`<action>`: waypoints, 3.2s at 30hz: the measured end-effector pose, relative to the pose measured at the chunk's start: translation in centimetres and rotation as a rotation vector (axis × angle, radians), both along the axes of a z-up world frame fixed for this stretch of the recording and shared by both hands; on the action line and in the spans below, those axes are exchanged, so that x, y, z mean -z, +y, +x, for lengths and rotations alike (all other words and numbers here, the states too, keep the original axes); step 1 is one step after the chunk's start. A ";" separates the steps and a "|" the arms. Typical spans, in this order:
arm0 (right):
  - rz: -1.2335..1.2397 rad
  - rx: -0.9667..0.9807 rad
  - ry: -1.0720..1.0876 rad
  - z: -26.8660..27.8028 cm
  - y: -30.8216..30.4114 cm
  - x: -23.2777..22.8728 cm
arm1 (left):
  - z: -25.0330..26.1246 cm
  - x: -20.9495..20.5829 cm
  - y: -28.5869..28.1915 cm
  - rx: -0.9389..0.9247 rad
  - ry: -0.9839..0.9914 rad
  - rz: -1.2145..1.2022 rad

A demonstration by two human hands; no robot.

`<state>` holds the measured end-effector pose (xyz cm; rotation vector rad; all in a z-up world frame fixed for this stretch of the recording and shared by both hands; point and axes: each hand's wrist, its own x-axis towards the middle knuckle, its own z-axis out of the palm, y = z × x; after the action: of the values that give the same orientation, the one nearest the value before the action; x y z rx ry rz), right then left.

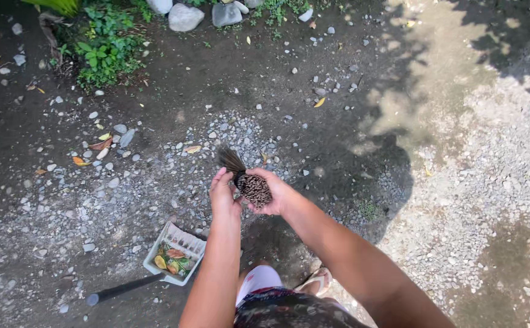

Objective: The person sweeps debris and plant clippings into a dustpan by hand and then walks along a path while holding the broom.

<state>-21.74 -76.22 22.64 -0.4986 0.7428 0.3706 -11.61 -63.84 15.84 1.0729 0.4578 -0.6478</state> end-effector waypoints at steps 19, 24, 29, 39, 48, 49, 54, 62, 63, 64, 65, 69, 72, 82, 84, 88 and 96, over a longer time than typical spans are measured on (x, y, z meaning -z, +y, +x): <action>-0.107 0.406 0.088 -24.8 -66.5 2.1 | -22.8 1.6 -73.7 0.299 -0.335 -0.182; -0.049 0.495 -0.069 -30.4 -85.4 1.3 | -27.7 1.1 -92.3 0.394 -0.286 -0.191; -0.033 0.526 -0.152 -35.8 -105.0 4.2 | -33.3 4.6 -113.6 0.378 -0.092 -0.317; -0.104 0.612 -0.061 -46.2 -143.0 8.2 | -43.7 8.8 -151.7 0.446 -0.111 -0.286; -0.084 0.619 -0.092 -53.0 -177.7 14.1 | -50.3 14.6 -186.6 0.533 -0.098 -0.331; -0.091 0.621 -0.080 -54.9 -181.4 14.6 | -51.9 15.2 -190.9 0.545 -0.059 -0.331; -0.092 0.825 -0.125 -59.7 -198.2 15.3 | -57.1 14.9 -209.7 0.679 -0.033 -0.171; 0.068 0.997 -0.033 -73.5 -221.6 25.0 | -70.5 21.4 -233.4 0.934 0.021 -0.190; 0.043 0.932 0.005 -75.5 -225.0 27.4 | -72.5 23.6 -236.4 0.960 0.005 -0.162; 0.019 0.865 0.041 -77.4 -228.4 29.9 | -74.6 25.9 -239.5 0.986 -0.011 -0.134; 0.020 0.851 0.072 -79.9 -230.8 32.4 | -77.0 28.4 -241.5 1.012 -0.016 -0.094; -0.087 0.825 0.278 -89.8 -242.5 40.1 | -86.2 35.3 -253.0 0.995 0.038 -0.073; -0.212 1.010 0.575 -94.7 -247.7 43.5 | -90.7 36.9 -261.5 1.007 0.018 0.128; 0.136 0.851 0.479 -107.4 -249.8 49.2 | -92.5 48.1 -268.6 0.887 0.003 0.270; 0.067 0.765 0.465 -109.8 -251.2 44.8 | -92.9 49.3 -270.1 0.877 0.025 0.283; -0.074 0.795 0.400 -110.9 -257.5 42.6 | -94.1 48.4 -275.4 0.901 0.086 0.259; 0.121 0.652 0.391 -104.6 -271.9 52.0 | -90.4 46.0 -286.1 0.926 0.140 0.214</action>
<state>-126.38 -348.14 -29.31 -0.0473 1.2025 -0.1058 -101.96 -349.97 -30.15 1.4445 0.1226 -1.5198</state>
